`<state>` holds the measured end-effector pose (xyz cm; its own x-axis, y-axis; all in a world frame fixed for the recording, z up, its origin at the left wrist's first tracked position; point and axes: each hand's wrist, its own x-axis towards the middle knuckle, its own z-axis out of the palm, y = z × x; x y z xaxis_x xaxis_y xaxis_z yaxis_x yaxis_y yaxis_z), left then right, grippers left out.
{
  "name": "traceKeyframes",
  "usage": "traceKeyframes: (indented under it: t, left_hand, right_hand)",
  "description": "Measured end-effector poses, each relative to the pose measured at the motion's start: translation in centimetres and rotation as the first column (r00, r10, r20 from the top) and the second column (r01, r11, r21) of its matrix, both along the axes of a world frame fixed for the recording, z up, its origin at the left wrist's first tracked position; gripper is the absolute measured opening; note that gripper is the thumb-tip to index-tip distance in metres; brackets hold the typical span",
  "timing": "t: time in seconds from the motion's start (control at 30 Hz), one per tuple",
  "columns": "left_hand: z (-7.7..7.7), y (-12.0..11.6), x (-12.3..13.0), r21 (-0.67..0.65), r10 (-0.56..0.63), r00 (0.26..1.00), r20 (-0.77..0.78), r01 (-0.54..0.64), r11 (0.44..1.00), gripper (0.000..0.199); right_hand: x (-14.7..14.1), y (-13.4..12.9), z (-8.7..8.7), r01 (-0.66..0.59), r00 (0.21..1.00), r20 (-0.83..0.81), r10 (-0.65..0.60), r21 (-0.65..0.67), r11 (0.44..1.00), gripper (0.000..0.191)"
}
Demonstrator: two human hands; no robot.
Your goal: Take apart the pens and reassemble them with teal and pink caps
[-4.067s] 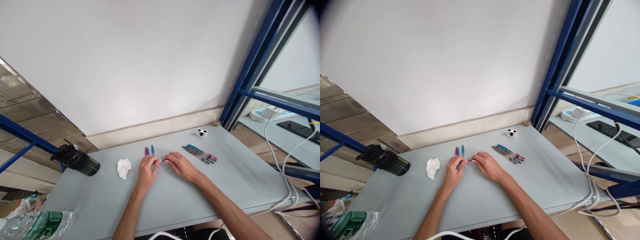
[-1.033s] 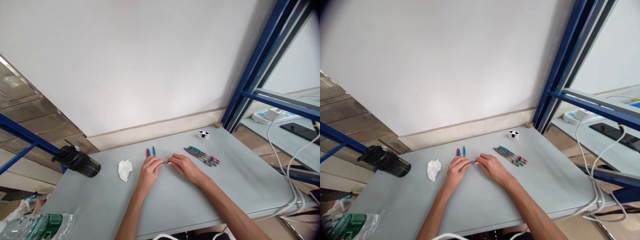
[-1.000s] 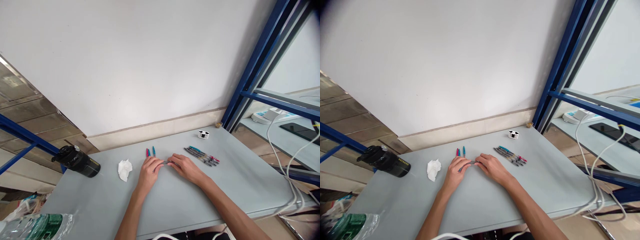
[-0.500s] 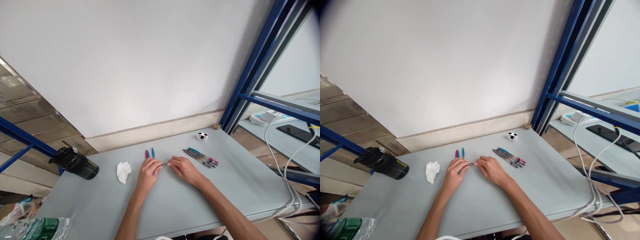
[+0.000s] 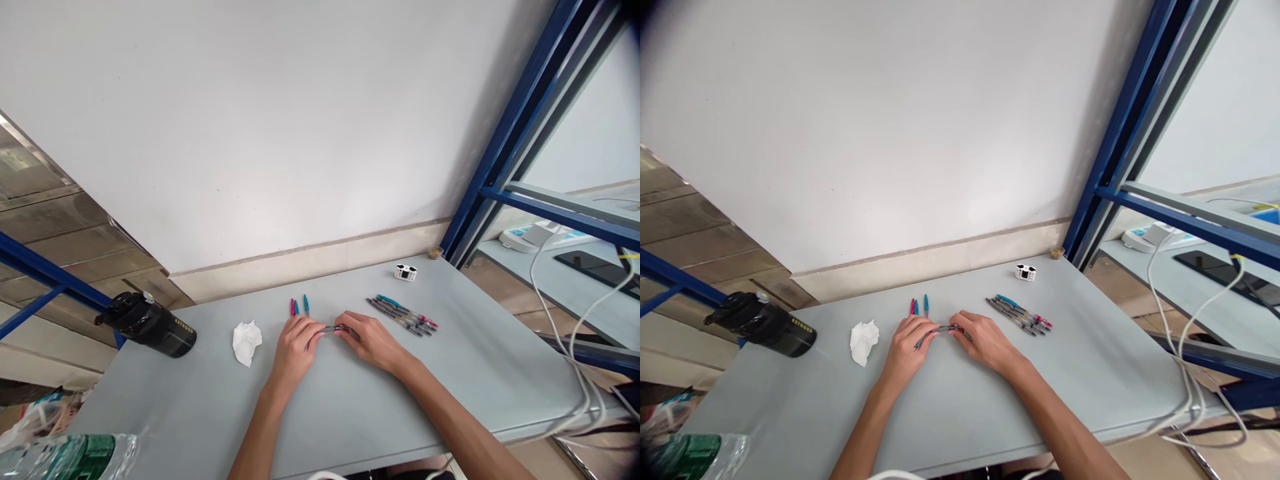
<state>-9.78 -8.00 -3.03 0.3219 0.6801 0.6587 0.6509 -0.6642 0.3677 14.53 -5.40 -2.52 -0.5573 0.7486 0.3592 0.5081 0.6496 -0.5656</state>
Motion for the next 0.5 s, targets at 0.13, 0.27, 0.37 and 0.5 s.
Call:
traceKeyframes:
  t: [0.13, 0.27, 0.37, 0.5]
  left_hand:
    - [-0.03, -0.04, 0.0, -0.01, 0.015, 1.0, 0.001, -0.015, 1.0, 0.02]
    - [-0.1, -0.07, -0.03, -0.023, 0.003, 1.0, -0.001, -0.003, 1.0, 0.02]
    - [-0.15, -0.04, -0.09, -0.028, 0.0, 1.0, 0.012, 0.001, 1.0, 0.021]
    - [-0.14, -0.08, -0.13, -0.033, -0.006, 1.0, 0.009, 0.006, 0.999, 0.025]
  right_hand:
    - [-0.04, -0.03, 0.06, -0.023, 1.0, 0.015, 0.022, 0.011, 1.0, 0.033]
    - [-0.02, -0.06, 0.13, -0.004, 1.0, -0.003, 0.004, -0.002, 1.0, 0.026]
    - [-0.04, -0.08, 0.27, -0.027, 1.0, 0.016, 0.027, 0.006, 1.0, 0.031]
    - [-0.17, -0.14, 0.48, -0.025, 1.0, 0.009, 0.025, 0.001, 1.0, 0.033]
